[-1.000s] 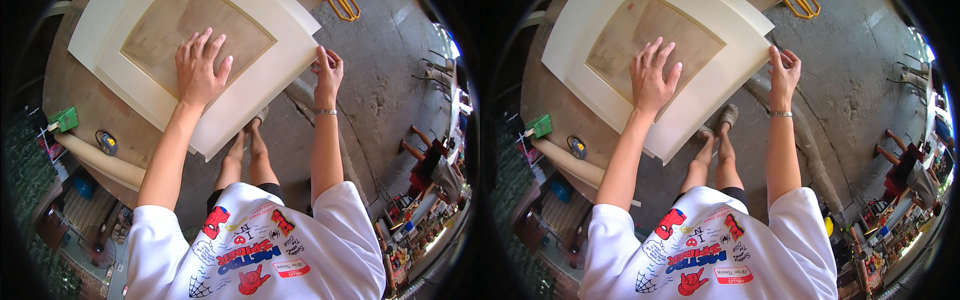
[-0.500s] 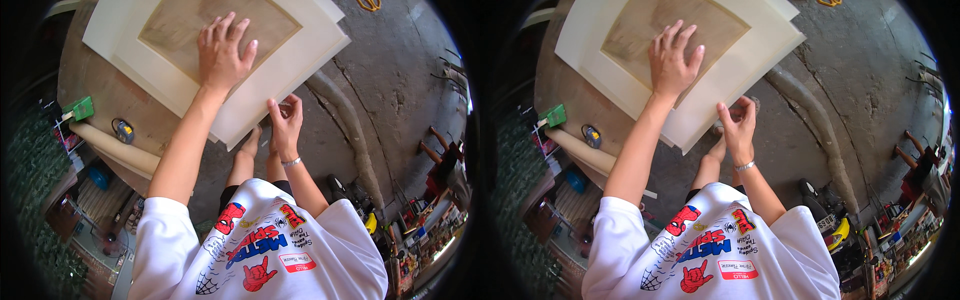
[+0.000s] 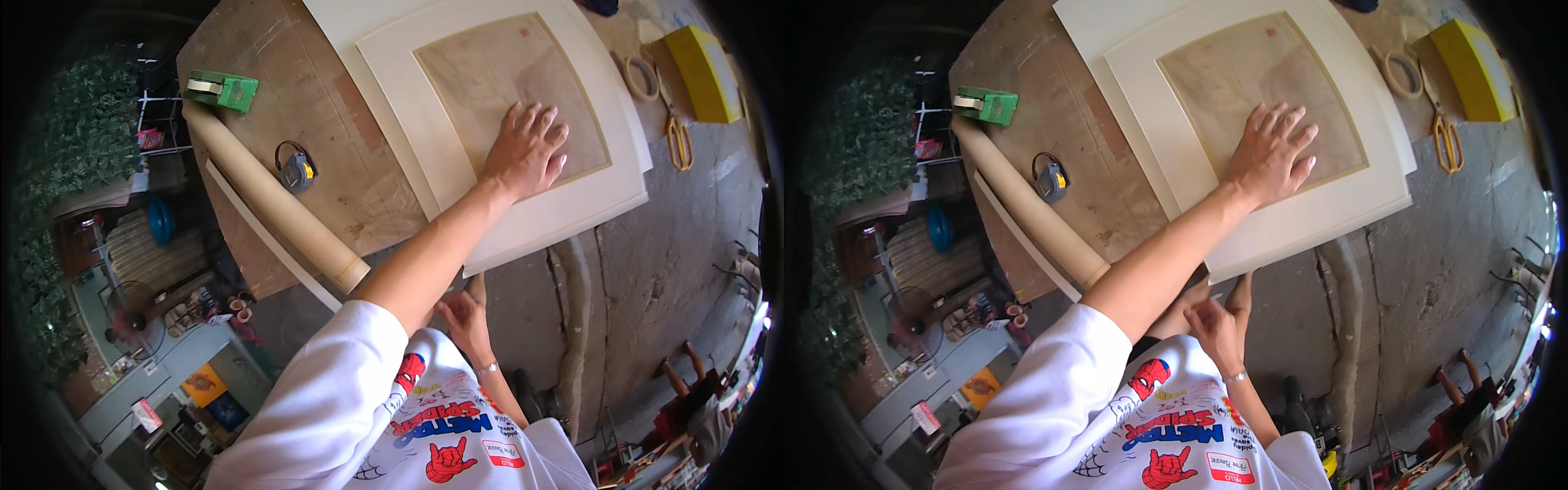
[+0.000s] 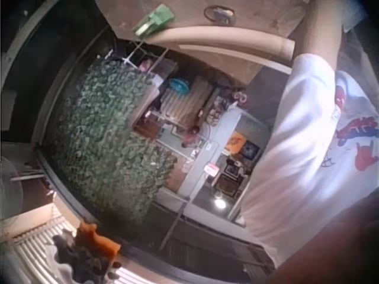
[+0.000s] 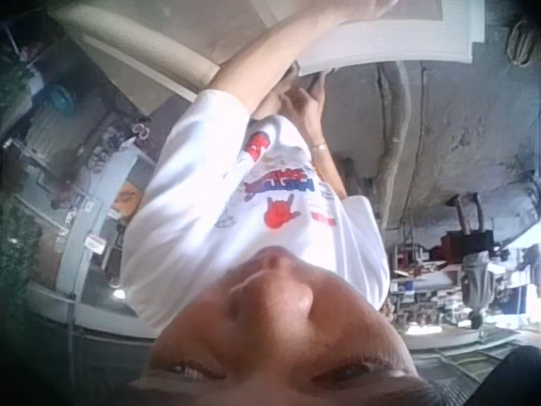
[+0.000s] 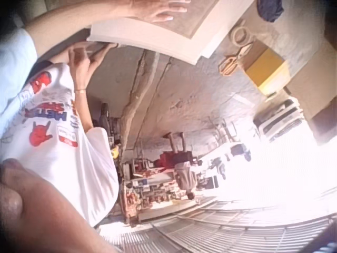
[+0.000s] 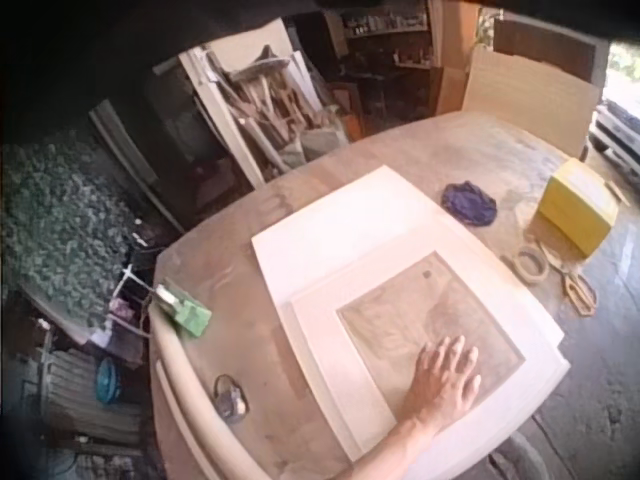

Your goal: The person tapes a mat board to a backing board, smooths it with a cloth, and then places the assembly into a wooden frame. The person also handles a hanging wire on the back of the frame.

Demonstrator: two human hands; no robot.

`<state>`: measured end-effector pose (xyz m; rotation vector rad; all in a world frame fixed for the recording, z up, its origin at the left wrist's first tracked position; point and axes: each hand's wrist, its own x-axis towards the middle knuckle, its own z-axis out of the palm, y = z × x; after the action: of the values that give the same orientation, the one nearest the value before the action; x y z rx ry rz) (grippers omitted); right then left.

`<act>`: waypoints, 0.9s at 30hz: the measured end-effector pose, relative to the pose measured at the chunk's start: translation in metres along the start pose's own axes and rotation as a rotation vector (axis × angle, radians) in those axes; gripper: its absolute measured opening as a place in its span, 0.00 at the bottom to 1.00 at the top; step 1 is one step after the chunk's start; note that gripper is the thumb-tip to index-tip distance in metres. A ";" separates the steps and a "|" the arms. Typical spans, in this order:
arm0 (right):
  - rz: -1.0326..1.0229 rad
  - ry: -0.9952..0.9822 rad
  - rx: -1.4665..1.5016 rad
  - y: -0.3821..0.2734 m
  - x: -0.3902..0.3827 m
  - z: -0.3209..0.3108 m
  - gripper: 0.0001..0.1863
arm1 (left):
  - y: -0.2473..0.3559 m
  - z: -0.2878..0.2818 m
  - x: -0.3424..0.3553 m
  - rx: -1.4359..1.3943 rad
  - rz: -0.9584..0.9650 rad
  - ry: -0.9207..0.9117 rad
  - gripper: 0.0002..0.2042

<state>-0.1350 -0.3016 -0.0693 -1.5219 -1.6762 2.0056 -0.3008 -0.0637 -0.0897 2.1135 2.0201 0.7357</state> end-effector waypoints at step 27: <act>-0.810 0.884 -1.064 -0.287 0.495 -0.351 0.13 | 0.001 -0.008 0.007 -0.009 -0.091 -0.142 0.26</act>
<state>-0.2581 0.3576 -0.0984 -1.1874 -2.3280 -0.0639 -0.3031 -0.0585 -0.0805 1.9930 2.0181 0.5636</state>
